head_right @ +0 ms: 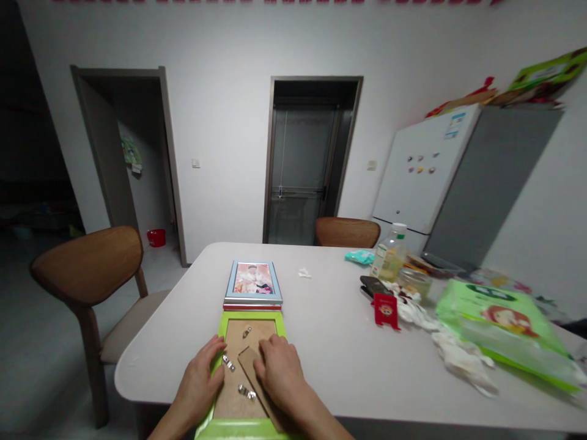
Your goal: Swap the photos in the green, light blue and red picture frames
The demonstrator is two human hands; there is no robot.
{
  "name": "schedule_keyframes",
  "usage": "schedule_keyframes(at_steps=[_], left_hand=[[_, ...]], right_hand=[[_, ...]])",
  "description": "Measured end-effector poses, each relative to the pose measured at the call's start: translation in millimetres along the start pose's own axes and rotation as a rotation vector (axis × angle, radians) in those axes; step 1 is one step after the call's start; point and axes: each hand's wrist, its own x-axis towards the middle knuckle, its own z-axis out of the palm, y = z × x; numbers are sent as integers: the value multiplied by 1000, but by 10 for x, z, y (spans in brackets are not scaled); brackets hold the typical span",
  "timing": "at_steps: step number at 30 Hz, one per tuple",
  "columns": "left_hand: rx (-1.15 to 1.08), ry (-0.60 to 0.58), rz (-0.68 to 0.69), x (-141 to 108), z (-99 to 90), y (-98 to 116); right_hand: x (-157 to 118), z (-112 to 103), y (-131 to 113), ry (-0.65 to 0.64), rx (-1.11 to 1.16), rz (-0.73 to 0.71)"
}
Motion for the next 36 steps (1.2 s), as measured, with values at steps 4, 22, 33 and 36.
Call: schedule_keyframes(at_steps=[4, 22, 33, 36], left_hand=[[0, 10, -1, -4, 10, -17], [-89, 25, -30, -7, -2, 2], [-401, -79, -198, 139, -193, 164], [-549, -130, -250, 171, -247, 225]], right_hand=[[-13, 51, -43, 0, 62, -30], [-79, 54, -115, -46, 110, -46], [90, -198, -184, 41, 165, -27], [105, -284, -349, 50, 216, -74]])
